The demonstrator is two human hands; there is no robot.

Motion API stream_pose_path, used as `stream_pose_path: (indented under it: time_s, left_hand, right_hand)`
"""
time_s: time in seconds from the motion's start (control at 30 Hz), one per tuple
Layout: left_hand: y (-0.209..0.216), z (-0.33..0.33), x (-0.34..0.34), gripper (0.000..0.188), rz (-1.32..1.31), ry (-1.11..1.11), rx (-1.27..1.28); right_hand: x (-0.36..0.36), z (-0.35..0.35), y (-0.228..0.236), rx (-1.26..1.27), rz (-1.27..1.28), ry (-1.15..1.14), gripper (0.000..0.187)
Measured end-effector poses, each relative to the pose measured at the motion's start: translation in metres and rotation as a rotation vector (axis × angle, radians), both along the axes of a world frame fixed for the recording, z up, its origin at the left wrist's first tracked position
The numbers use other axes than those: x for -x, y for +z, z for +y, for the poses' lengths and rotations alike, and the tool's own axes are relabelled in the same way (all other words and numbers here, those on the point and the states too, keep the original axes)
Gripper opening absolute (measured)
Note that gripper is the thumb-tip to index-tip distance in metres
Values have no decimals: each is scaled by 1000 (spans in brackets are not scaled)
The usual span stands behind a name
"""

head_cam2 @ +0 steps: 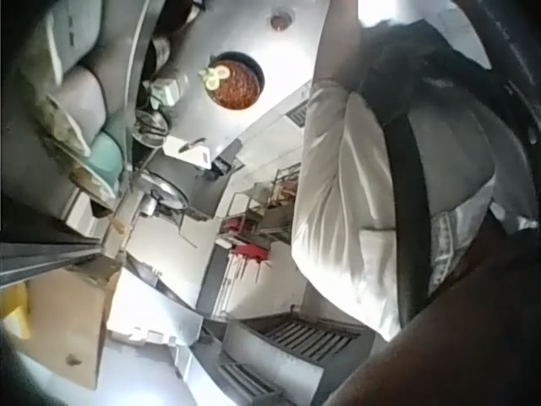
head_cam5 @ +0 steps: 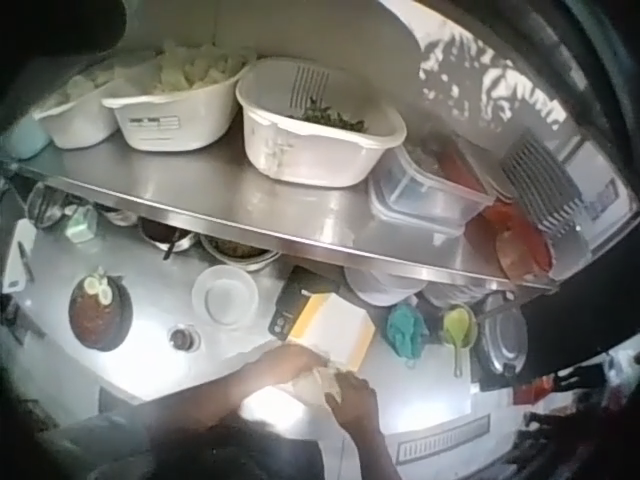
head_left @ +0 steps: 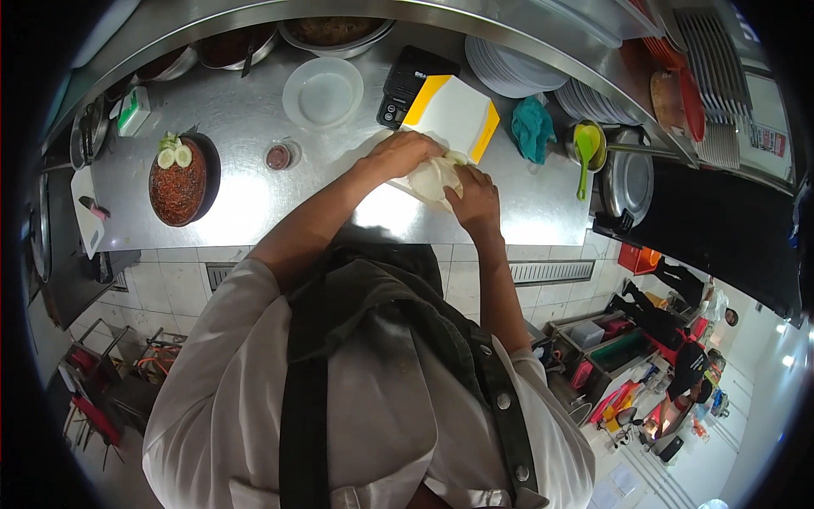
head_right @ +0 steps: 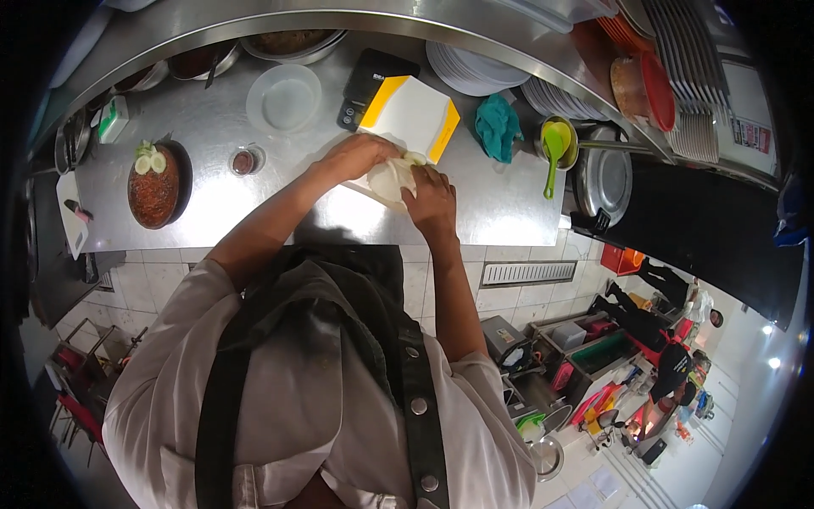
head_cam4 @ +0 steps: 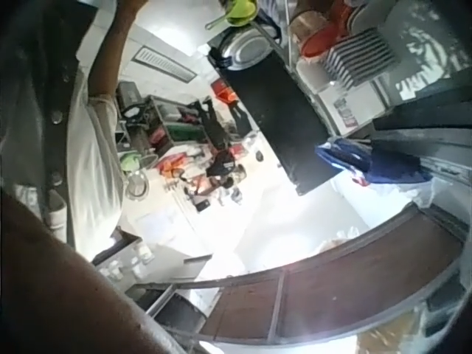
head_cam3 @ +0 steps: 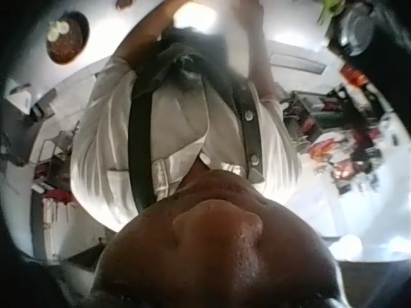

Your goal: Assembling a meal box with rice, fried tofu, and vegetable garnish.

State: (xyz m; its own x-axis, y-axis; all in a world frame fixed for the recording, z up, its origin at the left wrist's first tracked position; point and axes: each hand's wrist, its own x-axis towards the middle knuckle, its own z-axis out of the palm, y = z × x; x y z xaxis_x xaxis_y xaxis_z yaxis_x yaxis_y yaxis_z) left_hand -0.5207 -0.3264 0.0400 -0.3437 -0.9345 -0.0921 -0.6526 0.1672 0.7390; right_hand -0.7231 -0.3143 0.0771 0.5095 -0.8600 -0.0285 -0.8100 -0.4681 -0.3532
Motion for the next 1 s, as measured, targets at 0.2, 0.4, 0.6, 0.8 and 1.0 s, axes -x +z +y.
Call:
stream_pose_path:
  time_s: [0.2,0.4,0.6,0.8,1.0]
  left_hand:
    - [2,49,-39,30,153,282,342]
    - [10,133,-80,17,322,646,-66]
    - [-6,266,-88,25,447,832,-419]
    - [-83,399,-118,34,614,1223,-449]
    - [-123,453,-218,31,388,1379,-262]
  right_hand:
    - [24,-8,43,-55,-452,-206,22]
    - [83,1,-30,-672,217,208,18]
    - [-24,48,-45,-1064,-275,697,30]
    - [-203,65,-4,-1301,-569,428,32]
    - [-373,85,-8,-1363,-444,187,41]
